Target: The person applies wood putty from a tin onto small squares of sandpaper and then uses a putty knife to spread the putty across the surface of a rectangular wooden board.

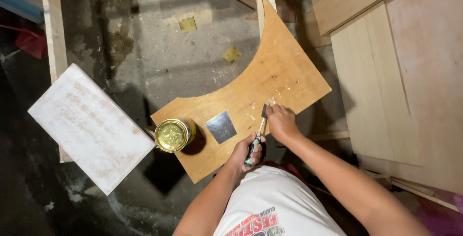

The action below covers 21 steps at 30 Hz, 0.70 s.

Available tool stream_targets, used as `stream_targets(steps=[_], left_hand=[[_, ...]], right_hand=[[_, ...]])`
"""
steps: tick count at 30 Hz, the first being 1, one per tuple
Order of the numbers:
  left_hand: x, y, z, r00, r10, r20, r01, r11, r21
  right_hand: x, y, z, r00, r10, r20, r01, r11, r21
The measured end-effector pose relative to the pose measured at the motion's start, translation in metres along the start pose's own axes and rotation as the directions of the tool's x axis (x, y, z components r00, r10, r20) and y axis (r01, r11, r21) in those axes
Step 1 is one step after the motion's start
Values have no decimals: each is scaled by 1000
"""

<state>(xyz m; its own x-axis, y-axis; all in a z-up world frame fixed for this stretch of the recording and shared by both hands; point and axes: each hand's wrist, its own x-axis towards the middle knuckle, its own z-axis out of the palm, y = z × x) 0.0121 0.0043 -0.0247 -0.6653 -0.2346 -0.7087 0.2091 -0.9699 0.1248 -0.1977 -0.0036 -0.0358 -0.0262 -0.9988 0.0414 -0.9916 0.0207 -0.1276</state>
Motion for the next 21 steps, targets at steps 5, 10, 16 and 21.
stream_targets(steps=[5, 10, 16, 21], left_hand=[[0, 2, 2, 1000, -9, 14, 8, 1000, 12], [4, 1, -4, 999, -4, 34, 4, 1000, 24], [-61, 29, 10, 994, 103, -42, -101, 994, 41], [-95, 44, 16, 954, 291, -77, -284, 954, 92]], right_hand=[[2, 6, 10, 990, 93, 103, -98, 994, 53], [9, 18, 10, 961, 176, 214, -197, 977, 81], [12, 51, -17, 763, 572, 301, -635, 749, 187], [26, -42, -49, 933, 227, 277, -339, 809, 479]])
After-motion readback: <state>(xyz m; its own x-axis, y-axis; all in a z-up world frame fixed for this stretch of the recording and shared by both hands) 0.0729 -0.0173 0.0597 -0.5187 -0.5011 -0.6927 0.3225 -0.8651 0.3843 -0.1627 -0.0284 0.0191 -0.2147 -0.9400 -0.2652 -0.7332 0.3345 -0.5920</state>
